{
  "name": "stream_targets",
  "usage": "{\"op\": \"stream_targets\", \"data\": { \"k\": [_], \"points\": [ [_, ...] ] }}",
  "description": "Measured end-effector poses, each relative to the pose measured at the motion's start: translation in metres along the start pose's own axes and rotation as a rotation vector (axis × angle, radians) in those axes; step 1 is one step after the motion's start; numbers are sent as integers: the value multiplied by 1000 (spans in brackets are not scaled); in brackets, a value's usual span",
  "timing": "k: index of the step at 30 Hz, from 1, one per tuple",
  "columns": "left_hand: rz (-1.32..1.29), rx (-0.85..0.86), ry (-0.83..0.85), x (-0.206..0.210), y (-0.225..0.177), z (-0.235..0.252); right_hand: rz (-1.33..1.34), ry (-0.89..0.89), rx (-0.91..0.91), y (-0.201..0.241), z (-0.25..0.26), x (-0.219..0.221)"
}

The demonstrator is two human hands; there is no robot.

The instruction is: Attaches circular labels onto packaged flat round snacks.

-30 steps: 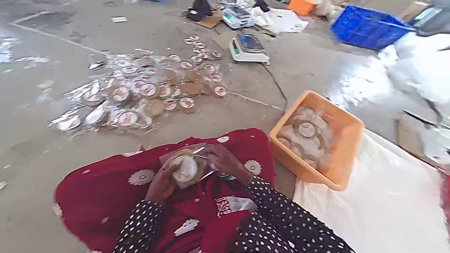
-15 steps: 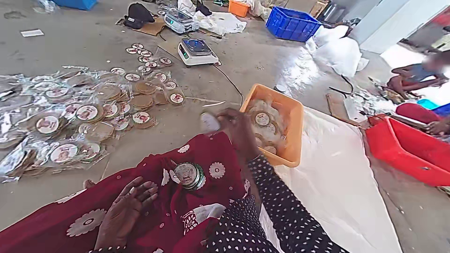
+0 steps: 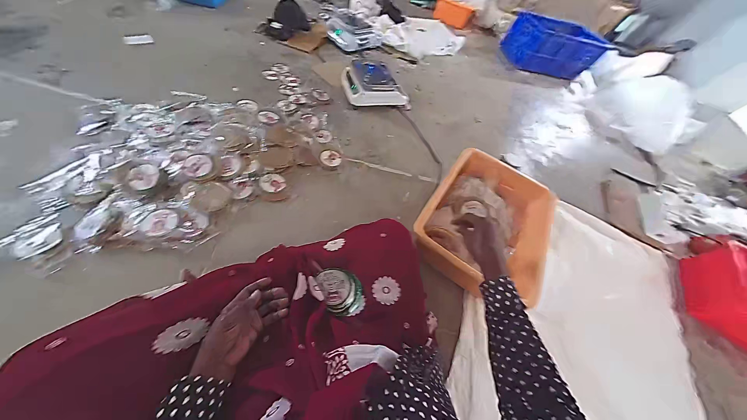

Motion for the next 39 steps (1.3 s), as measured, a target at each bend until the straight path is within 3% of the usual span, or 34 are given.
{"op": "stream_targets", "data": {
  "k": [5,9,13,16,19,24,27,30,34,39],
  "points": [
    [145,-108,-54,3,-19,4,189,-89,-124,41,14,23],
    [415,-61,-229,-2,-73,37,260,71,-351,123,-3,77],
    [616,64,-623,-65,-135,96,112,215,-485,171,-15,133],
    [522,78,-962,-130,-155,119,94,228,-448,174,-12,137],
    [320,96,-1110,-185,-151,123,91,204,-440,172,-9,138],
    [196,67,-1109,-207,-150,142,54,224,-405,170,-3,148],
    [239,-26,-1039,-198,-145,151,95,254,-356,171,3,151],
    [153,1,-1024,-193,-134,159,75,272,-343,172,7,151],
    [50,44,-966,-144,-128,158,49,274,-335,173,7,152],
    [59,154,-736,-64,-106,146,109,225,-373,176,3,146]
  ]
}}
Point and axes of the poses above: each hand's wrist, its own z-axis towards the middle knuckle, its own x-axis out of the palm, y = z × x, the point moved 4 cm from there along z, towards the middle knuckle
